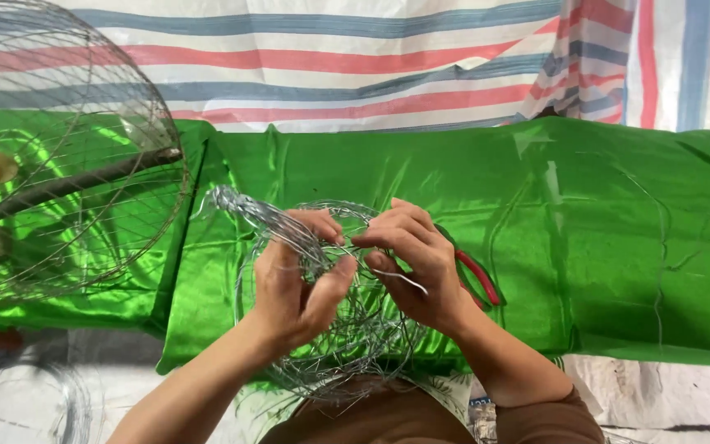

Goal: Shaping a wire bird sculpture by bending and twisting wire mesh by hand and using pliers.

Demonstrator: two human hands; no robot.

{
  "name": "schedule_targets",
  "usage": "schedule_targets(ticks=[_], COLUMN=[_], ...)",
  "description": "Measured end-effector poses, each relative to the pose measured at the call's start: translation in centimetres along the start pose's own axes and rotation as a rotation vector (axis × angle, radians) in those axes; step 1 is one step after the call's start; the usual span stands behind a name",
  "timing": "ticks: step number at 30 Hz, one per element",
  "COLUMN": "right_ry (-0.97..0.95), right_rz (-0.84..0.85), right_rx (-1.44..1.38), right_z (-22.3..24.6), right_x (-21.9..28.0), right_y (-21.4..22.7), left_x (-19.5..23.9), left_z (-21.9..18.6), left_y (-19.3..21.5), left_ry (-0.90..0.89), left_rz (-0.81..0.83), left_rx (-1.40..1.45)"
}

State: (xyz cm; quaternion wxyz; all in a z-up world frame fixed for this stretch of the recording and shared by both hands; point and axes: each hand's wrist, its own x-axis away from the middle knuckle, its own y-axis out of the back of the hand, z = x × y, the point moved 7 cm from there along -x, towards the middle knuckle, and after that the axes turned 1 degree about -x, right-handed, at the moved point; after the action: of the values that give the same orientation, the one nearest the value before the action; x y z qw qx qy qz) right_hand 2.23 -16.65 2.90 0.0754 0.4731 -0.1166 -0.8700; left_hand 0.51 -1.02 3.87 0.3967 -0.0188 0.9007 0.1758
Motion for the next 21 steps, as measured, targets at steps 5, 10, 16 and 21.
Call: schedule_targets(ticks=[5, 10, 16, 21], right_ry=[0.001, -0.148, -0.207, -0.315], right_rz=[0.025, 0.167, 0.246, 0.277], right_rx=[0.002, -0.298, -0.422, -0.474], right_z=[0.9, -1.7, -2.4, -2.5], right_x=[-0.4, -0.5, -0.8, -0.3], right_y=[-0.2, -0.9, -0.8, -0.7], left_x=[0.2, 0.3, 1.6, 1.9], left_z=[0.6, 0.0, 0.9, 0.1], left_y=[0.6, -0.1, -1.2, -1.5], left_ry=[-0.054, -0.133, -0.17, -0.221], left_rz=[-0.024, -0.013, -0.003, -0.002], left_rx=[0.029, 0.076, 0.046, 0.079])
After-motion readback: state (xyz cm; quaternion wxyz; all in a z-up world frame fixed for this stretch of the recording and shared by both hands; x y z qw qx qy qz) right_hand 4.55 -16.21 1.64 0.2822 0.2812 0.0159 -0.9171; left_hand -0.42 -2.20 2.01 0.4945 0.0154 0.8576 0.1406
